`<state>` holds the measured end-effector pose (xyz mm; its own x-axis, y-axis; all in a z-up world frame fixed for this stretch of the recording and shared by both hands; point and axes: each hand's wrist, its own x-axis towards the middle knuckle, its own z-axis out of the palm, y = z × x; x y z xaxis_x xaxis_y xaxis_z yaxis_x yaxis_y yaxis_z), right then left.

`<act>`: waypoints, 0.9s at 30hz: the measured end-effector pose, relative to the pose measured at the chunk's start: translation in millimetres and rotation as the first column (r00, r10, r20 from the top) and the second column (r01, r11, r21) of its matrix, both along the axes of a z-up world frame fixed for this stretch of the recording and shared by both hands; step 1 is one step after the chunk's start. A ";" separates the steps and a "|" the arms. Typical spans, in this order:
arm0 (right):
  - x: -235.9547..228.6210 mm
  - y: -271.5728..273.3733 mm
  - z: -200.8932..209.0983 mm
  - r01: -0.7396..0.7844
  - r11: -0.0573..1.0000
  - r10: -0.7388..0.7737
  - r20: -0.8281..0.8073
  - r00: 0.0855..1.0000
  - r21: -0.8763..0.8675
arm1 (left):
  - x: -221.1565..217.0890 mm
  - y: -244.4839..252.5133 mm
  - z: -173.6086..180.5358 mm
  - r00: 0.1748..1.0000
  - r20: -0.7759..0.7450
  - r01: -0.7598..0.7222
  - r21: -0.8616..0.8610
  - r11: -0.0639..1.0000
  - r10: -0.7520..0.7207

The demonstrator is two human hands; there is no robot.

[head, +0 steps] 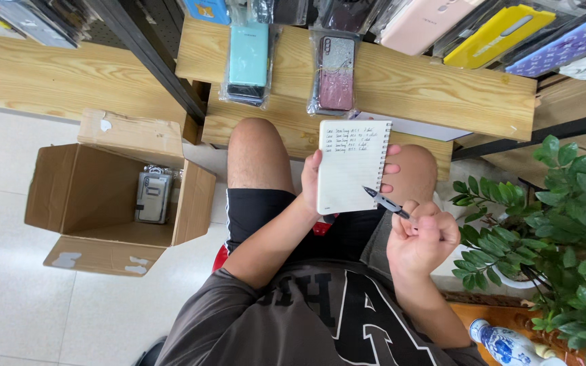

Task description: The person wipes a phone case with a cloth, places it into a plastic bag, and writes on a spiral notepad while handling other bagged cases and placing one into a cardboard box.

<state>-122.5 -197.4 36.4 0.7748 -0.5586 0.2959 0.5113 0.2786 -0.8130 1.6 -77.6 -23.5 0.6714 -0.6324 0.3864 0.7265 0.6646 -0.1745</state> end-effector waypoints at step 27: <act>23.7 -3.7 15.9 -0.120 0.980 0.135 0.091 0.987 -0.161 | -30.2 16.9 46.0 0.996 0.023 -0.092 0.171 0.981 0.090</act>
